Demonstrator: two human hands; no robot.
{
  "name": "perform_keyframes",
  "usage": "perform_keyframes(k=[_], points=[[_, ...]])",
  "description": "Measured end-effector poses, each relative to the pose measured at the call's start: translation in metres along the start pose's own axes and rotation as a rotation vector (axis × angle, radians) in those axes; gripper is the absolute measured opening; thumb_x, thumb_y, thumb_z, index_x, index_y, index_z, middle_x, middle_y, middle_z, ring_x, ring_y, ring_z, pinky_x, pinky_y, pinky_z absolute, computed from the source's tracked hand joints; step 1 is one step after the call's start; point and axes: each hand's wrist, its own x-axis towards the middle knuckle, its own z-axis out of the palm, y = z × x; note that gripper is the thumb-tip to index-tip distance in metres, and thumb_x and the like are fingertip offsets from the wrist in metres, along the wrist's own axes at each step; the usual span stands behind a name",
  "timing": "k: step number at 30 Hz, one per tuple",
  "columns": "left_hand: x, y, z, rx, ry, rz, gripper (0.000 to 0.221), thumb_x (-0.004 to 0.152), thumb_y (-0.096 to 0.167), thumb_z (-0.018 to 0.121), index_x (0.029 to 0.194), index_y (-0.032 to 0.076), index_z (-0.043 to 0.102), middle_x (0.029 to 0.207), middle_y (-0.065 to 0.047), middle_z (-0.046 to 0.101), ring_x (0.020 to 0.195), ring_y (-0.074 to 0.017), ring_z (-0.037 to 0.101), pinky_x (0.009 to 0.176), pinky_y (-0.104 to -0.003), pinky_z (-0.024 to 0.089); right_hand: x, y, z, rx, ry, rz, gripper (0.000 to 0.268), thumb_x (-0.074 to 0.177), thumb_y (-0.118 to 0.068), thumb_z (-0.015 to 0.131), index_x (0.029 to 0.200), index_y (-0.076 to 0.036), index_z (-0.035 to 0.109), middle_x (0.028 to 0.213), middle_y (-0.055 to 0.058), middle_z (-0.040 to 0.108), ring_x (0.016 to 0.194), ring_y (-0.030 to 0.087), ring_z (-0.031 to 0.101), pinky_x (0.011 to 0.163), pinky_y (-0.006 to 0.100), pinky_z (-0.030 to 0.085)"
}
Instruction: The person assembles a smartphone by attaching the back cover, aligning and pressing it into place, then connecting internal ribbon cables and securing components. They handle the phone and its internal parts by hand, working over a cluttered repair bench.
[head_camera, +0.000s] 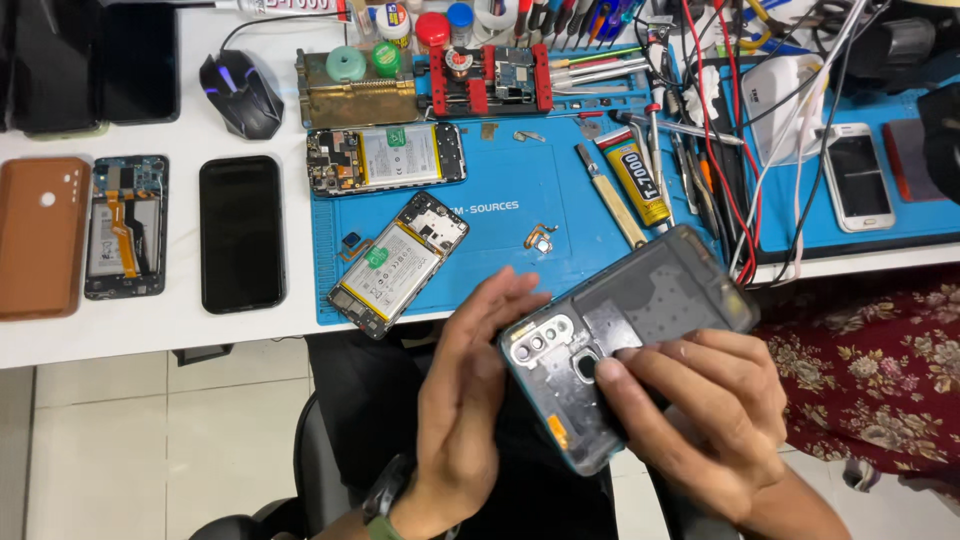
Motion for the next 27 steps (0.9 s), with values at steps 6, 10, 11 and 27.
perform_keyframes(k=[6, 10, 11, 27], points=[[-0.020, 0.010, 0.002, -0.266, 0.030, -0.187, 0.083, 0.087, 0.023, 0.086, 0.160, 0.000, 0.053, 0.125, -0.016, 0.079, 0.112, -0.0220, 0.077, 0.099, -0.033, 0.060, 0.005, 0.017, -0.009, -0.207, -0.110, -0.341, 0.010, 0.104, -0.005, 0.081, 0.111, -0.007, 0.087, 0.110, 0.010, 0.075, 0.094, 0.019, 0.070, 0.080, 0.038, 0.057], [-0.017, 0.018, 0.008, -0.093, 0.126, -0.146, 0.066, 0.092, 0.016, 0.080, 0.154, 0.002, 0.060, 0.115, -0.012, 0.084, 0.100, -0.0154, 0.079, 0.093, -0.026, 0.061, -0.004, 0.016, 0.000, -0.180, -0.080, -0.327, 0.011, 0.103, -0.002, 0.082, 0.113, -0.005, 0.084, 0.112, 0.011, 0.075, 0.097, 0.022, 0.067, 0.080, 0.039, 0.058], [-0.016, 0.018, 0.008, -0.065, 0.138, -0.146, 0.061, 0.094, 0.017, 0.079, 0.151, 0.003, 0.063, 0.115, -0.012, 0.084, 0.100, -0.0149, 0.079, 0.094, -0.026, 0.061, -0.003, 0.016, 0.002, -0.163, -0.076, -0.312, 0.011, 0.103, -0.003, 0.079, 0.113, -0.005, 0.084, 0.111, 0.011, 0.075, 0.096, 0.022, 0.068, 0.080, 0.040, 0.057], [-0.009, 0.024, -0.005, 0.199, 0.061, -0.174, 0.055, 0.103, 0.030, 0.068, 0.154, 0.009, 0.063, 0.099, 0.000, 0.077, 0.074, -0.0052, 0.063, 0.066, -0.019, 0.055, 0.000, 0.035, -0.022, -0.162, -0.345, -0.001, 0.072, 0.105, -0.069, 0.059, 0.136, -0.006, 0.070, 0.136, 0.024, 0.077, 0.118, 0.041, 0.066, 0.114, 0.065, 0.041]])
